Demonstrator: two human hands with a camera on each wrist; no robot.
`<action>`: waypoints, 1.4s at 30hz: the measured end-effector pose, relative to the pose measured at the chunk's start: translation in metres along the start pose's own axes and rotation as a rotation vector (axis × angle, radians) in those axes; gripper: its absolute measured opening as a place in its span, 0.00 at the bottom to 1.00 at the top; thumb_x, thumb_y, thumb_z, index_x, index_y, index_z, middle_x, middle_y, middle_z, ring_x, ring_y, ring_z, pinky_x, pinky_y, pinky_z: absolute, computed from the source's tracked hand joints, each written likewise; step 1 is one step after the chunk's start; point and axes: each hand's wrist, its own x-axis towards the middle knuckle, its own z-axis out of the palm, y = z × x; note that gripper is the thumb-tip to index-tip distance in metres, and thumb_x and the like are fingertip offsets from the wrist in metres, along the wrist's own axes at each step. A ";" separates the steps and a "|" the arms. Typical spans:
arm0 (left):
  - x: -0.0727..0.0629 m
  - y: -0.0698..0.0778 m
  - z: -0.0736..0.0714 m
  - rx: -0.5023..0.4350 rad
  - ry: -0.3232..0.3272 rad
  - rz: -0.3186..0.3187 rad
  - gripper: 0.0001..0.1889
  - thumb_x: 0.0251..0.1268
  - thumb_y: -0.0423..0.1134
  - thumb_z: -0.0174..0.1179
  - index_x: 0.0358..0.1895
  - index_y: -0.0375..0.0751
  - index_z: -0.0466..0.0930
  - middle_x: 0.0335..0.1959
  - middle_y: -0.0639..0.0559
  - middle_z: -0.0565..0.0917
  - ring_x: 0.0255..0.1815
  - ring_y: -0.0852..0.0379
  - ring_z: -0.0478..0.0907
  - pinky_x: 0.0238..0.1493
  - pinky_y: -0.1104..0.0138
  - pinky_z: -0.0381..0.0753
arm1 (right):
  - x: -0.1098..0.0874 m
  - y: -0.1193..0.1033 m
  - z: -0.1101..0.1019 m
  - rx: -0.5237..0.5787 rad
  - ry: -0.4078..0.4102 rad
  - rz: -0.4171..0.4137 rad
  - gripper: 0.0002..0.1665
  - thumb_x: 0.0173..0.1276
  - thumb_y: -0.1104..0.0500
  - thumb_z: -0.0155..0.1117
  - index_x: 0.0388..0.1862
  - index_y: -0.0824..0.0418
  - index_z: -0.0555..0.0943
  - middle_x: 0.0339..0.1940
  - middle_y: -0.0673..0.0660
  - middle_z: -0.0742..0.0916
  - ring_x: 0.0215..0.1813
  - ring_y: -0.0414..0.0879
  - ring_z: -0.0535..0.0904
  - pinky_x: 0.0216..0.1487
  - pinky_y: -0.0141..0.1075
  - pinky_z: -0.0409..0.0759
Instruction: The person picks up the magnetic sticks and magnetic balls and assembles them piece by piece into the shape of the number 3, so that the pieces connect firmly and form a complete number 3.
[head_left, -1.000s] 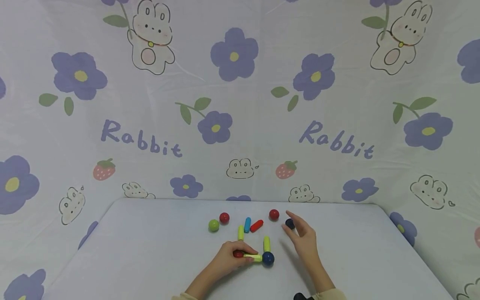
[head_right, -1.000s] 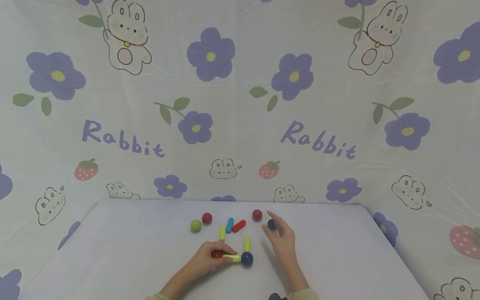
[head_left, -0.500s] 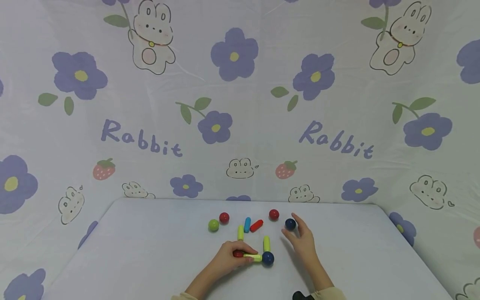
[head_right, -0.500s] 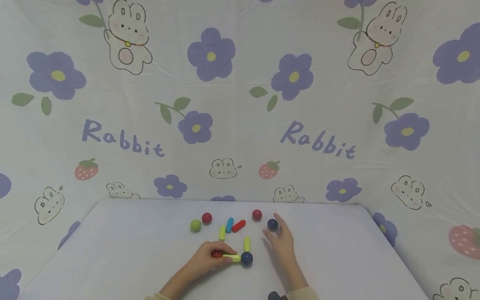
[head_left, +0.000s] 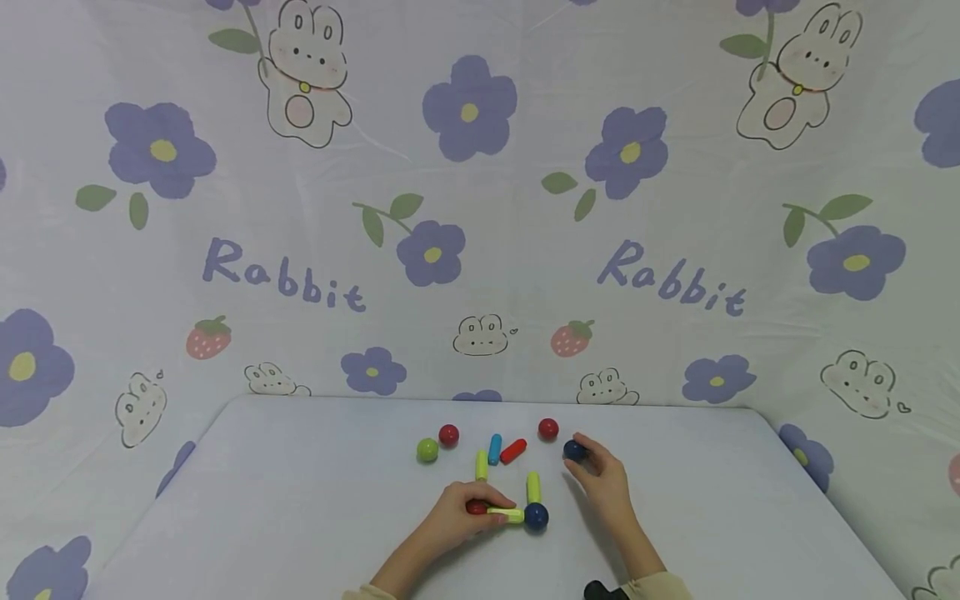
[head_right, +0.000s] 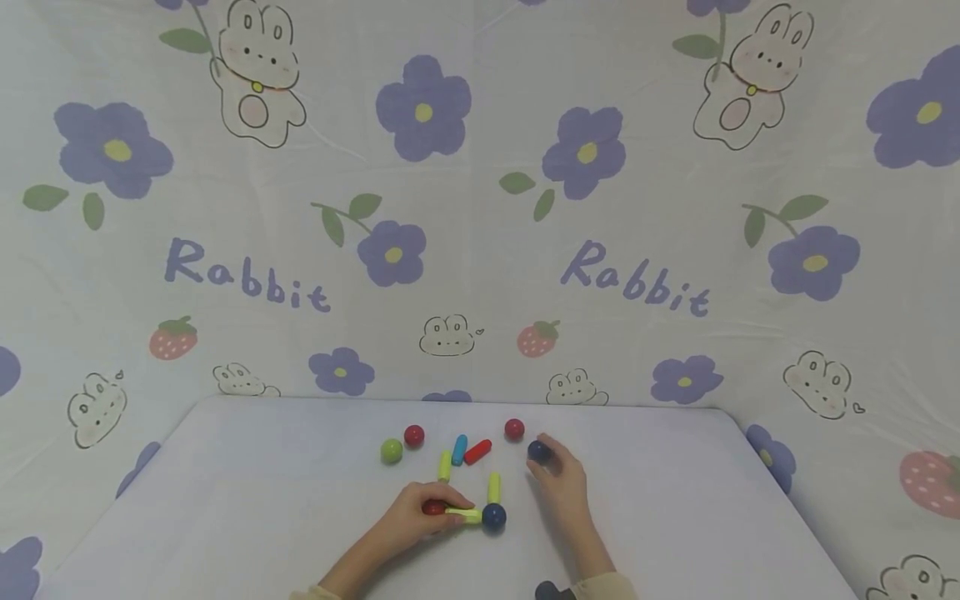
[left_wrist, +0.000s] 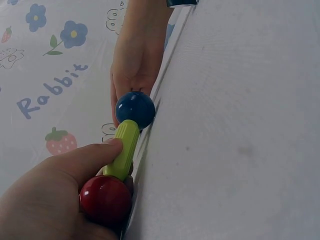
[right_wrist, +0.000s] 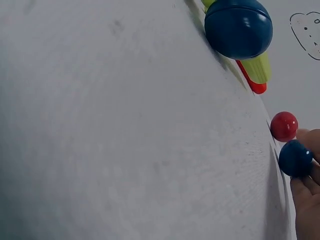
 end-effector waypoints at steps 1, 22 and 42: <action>0.000 0.000 0.000 -0.002 0.000 0.001 0.11 0.52 0.39 0.65 0.41 0.51 0.83 0.36 0.60 0.80 0.40 0.59 0.73 0.44 0.67 0.72 | 0.000 0.000 0.000 0.012 -0.001 -0.006 0.27 0.57 0.67 0.63 0.57 0.67 0.70 0.59 0.62 0.72 0.61 0.51 0.66 0.55 0.31 0.64; -0.009 0.033 -0.004 -0.019 0.006 0.001 0.10 0.53 0.36 0.64 0.41 0.45 0.83 0.37 0.55 0.81 0.40 0.57 0.74 0.46 0.65 0.71 | 0.002 -0.004 0.011 0.026 0.033 0.038 0.21 0.51 0.70 0.67 0.46 0.65 0.77 0.49 0.59 0.80 0.53 0.50 0.74 0.47 0.29 0.72; 0.003 0.004 -0.001 -0.003 0.007 -0.012 0.10 0.52 0.43 0.64 0.40 0.54 0.83 0.37 0.61 0.81 0.41 0.60 0.74 0.46 0.68 0.71 | 0.004 -0.012 0.025 0.152 -0.038 0.006 0.21 0.54 0.67 0.66 0.48 0.67 0.76 0.49 0.61 0.80 0.53 0.50 0.74 0.47 0.32 0.72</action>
